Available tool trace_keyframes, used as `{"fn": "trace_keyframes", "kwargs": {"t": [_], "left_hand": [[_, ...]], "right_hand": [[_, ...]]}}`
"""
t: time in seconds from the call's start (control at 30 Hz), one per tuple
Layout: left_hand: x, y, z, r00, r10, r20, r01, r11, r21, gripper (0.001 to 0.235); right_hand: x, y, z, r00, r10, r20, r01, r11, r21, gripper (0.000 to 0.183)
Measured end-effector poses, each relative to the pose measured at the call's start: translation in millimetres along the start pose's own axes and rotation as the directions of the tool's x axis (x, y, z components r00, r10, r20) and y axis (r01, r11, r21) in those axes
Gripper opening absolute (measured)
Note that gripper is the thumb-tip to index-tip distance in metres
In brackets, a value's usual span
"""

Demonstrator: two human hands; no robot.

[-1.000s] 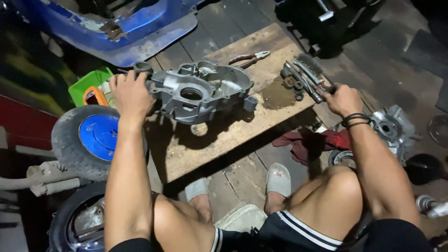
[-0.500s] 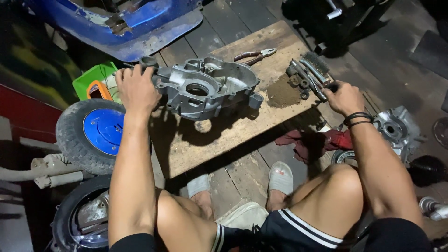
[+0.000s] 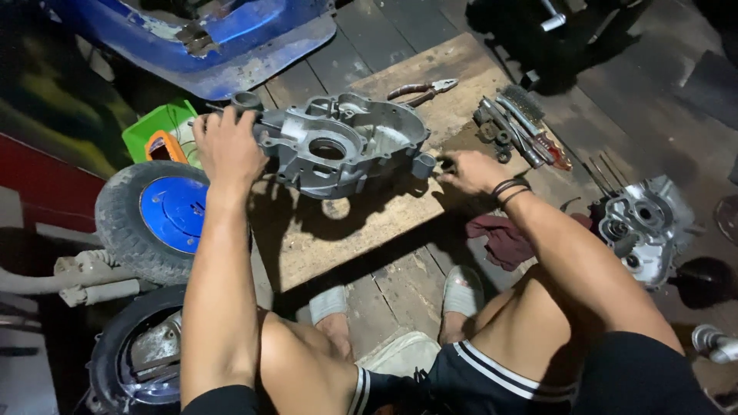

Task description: Cleaning and inspecting a motorcycle engine casing using a brush and cloth on a wooden workspace.

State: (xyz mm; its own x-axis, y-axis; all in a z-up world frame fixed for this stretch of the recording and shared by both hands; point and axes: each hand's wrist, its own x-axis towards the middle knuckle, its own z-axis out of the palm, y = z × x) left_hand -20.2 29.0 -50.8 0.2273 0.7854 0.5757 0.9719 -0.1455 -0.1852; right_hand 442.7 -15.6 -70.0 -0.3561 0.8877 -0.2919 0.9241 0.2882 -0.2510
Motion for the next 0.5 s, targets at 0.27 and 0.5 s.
{"fn": "trace_keyframes", "kwargs": {"t": [0.27,0.5], "left_hand": [[-7.3,1.4,-7.9,1.000,-0.003,0.004,0.003,1.000,-0.006,0.038],[-6.3,1.9,-7.5,1.000,0.008,-0.019,-0.008,1.000,-0.019,0.036]], "right_hand": [[43.0,37.7,43.4,0.994,-0.080,-0.068,0.076,0.995,-0.059,0.049],[70.1,59.5,65.5,0.990,-0.134,-0.051,0.130,0.989,-0.076,0.041]]}}
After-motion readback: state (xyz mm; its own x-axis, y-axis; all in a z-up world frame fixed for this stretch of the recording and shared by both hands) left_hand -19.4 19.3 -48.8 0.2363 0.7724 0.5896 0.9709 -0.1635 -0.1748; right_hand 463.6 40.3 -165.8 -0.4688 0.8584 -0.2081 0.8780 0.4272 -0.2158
